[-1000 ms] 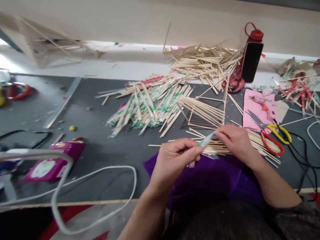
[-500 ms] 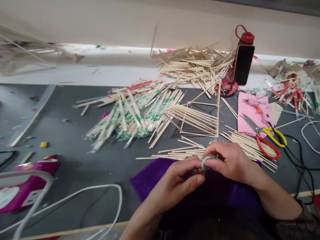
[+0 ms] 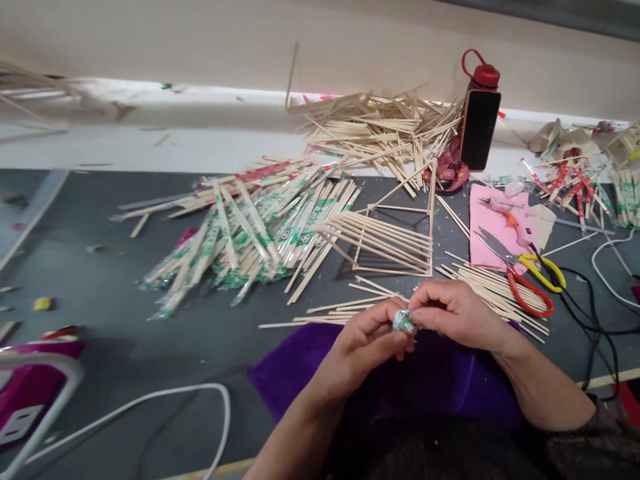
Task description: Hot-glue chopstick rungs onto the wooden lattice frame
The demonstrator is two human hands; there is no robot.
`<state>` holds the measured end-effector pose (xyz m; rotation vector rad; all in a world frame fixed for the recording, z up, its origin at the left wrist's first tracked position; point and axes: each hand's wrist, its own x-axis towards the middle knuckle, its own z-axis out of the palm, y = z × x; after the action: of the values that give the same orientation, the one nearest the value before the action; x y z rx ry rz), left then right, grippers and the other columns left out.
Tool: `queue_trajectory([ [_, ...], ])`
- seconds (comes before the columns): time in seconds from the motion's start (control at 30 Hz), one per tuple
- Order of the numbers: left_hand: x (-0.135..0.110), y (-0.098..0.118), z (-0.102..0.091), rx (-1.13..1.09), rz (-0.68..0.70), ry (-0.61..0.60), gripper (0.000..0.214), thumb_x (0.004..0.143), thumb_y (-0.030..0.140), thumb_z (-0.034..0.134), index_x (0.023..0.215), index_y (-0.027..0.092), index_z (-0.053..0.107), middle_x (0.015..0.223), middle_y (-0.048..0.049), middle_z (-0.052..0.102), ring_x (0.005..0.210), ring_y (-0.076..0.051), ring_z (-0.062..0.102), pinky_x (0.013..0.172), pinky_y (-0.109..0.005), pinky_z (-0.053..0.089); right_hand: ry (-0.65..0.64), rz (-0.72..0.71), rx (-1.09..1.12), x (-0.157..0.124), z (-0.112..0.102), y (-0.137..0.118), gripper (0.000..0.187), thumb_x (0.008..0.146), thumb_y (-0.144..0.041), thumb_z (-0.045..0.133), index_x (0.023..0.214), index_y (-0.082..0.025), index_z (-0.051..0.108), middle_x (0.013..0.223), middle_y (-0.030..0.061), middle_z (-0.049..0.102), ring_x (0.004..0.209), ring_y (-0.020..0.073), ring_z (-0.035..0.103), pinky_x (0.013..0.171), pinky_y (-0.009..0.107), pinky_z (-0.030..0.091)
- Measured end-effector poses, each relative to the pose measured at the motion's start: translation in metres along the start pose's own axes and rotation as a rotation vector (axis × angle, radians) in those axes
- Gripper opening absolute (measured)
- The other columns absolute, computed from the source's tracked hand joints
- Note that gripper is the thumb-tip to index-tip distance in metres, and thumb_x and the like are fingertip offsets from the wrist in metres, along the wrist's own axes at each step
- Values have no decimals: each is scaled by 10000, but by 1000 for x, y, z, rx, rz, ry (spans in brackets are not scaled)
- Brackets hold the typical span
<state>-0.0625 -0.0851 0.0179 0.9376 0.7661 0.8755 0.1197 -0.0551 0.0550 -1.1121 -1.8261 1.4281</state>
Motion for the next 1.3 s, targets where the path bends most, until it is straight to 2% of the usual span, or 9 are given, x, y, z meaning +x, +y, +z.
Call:
queue_trajectory([
  [0.13, 1, -3, 1, -20, -60, 33, 270, 776, 395, 718, 742, 152, 604, 651, -3, 575, 571, -105, 495, 553, -221, 404, 86, -103, -199, -1, 5, 2, 136, 826, -141, 586, 695, -168, 614, 682, -19, 614, 651, 94, 549, 624, 211, 403],
  [0.23, 3, -5, 3, -29, -29, 64, 275, 764, 408, 721, 767, 159, 607, 650, -2, 575, 575, -112, 487, 541, -224, 395, 134, -204, -276, -1, 5, 4, 127, 876, -155, 548, 858, -169, 673, 780, 15, 663, 735, 115, 587, 680, 228, 435],
  [0.33, 4, -7, 5, -30, 1, 83, 263, 786, 414, 700, 799, 168, 607, 633, 6, 580, 563, -110, 478, 547, -227, 390, 110, -248, -295, -2, 2, 5, 204, 914, -156, 506, 991, -177, 694, 841, 34, 682, 784, 123, 607, 712, 237, 455],
  [0.67, 5, -11, 10, 0, -45, 161, 245, 837, 396, 634, 804, 157, 595, 593, 26, 583, 506, -84, 453, 556, -221, 359, 61, -97, -169, 0, -4, 6, 154, 862, -157, 561, 789, -183, 695, 762, -5, 683, 700, 98, 608, 660, 213, 437],
  [0.77, 6, -11, 10, -7, -54, 158, 255, 832, 401, 633, 786, 157, 580, 581, 28, 579, 495, -82, 447, 539, -219, 351, 75, -36, -215, 1, 1, 6, 126, 808, -129, 574, 709, -162, 644, 678, -15, 636, 629, 92, 563, 596, 204, 401],
  [0.87, 5, -10, 8, 9, -80, 157, 263, 797, 400, 671, 778, 158, 568, 590, 26, 581, 503, -85, 451, 526, -217, 352, 120, -38, -299, 3, 7, 7, 124, 759, -92, 564, 659, -159, 596, 631, -23, 584, 577, 85, 503, 554, 206, 358],
  [0.97, 5, -9, 6, 20, -100, 157, 273, 770, 400, 699, 805, 160, 575, 586, 29, 580, 506, -88, 458, 515, -215, 352, 150, -67, -263, 2, 7, 8, 111, 784, -125, 563, 690, -164, 609, 665, -14, 604, 600, 91, 520, 565, 208, 374],
  [1.1, 5, -11, 7, 12, -62, 172, 328, 807, 479, 642, 785, 158, 580, 569, 21, 582, 484, -90, 467, 513, -224, 356, 103, -104, -125, 0, 1, 8, 91, 838, -211, 590, 841, -179, 675, 788, 6, 671, 697, 100, 582, 637, 212, 424],
  [1.3, 7, -12, 10, 77, -72, 210, 382, 821, 528, 601, 723, 160, 566, 536, 14, 573, 458, -92, 452, 493, -228, 332, 28, 20, -126, 2, -1, 7, 129, 802, -216, 624, 685, -167, 601, 639, -33, 578, 589, 81, 500, 562, 196, 370],
])
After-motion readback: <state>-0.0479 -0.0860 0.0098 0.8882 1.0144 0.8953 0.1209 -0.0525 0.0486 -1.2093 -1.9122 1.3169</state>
